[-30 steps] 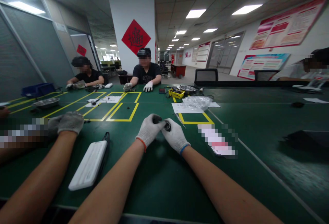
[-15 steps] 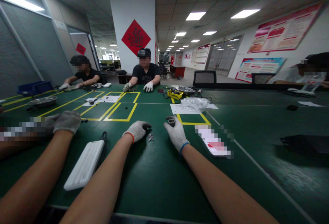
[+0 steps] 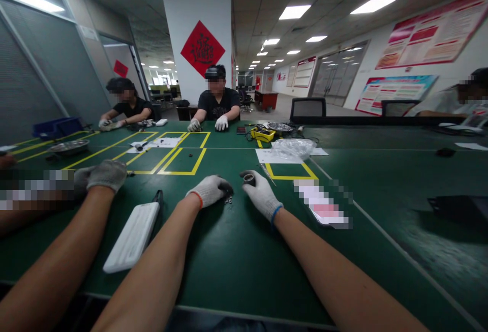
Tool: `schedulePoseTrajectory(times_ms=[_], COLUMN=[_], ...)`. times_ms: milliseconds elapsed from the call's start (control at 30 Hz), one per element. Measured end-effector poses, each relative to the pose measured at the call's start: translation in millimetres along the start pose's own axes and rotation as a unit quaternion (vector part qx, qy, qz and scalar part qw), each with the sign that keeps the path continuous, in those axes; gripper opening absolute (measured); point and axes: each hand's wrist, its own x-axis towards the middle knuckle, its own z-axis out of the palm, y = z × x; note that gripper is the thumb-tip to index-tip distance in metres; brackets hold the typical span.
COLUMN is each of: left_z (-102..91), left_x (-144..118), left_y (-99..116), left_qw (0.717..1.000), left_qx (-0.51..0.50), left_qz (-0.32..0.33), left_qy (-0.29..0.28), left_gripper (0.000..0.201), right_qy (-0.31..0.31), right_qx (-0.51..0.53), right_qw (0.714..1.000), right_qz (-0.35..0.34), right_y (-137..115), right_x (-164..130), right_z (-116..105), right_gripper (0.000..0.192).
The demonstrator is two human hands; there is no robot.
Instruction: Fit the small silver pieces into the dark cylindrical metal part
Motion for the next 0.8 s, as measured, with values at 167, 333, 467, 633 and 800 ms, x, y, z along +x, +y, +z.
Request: schedulePoseTrajectory(times_ms=[167, 333, 467, 633, 800], left_z=[-1.5, -0.5, -1.9, -1.8, 4.4], left_x=[-3.4, -4.8, -3.2, -2.2, -3.3], left_y=[6.4, 8.2, 12.5, 26.8, 39.4], left_qw=[1.000, 0.998, 0.985, 0.957, 0.953], left_qx=[0.001, 0.012, -0.012, -0.090, -0.100], left_qz=[-0.026, -0.037, -0.051, 0.001, 0.025], left_qy=[0.008, 0.051, 0.162, 0.277, 0.285], left_gripper=[0.026, 0.019, 0.016, 0.015, 0.014], right_qy=[-0.029, -0.024, 0.014, 0.045, 0.043], right_qx=[-0.005, 0.008, 0.015, 0.019, 0.069], right_qw=[0.999, 0.999, 0.999, 0.998, 0.996], right_qz=[-0.016, -0.037, -0.047, -0.048, -0.029], right_y=[-2.8, -5.2, -3.4, -2.1, -6.5], right_x=[-3.2, -5.3, -5.7, -5.5, -4.0], right_z=[-0.1, 0.2, 1.9, 4.7, 2.9], right_gripper=[0.034, 0.032, 0.031, 0.030, 0.033])
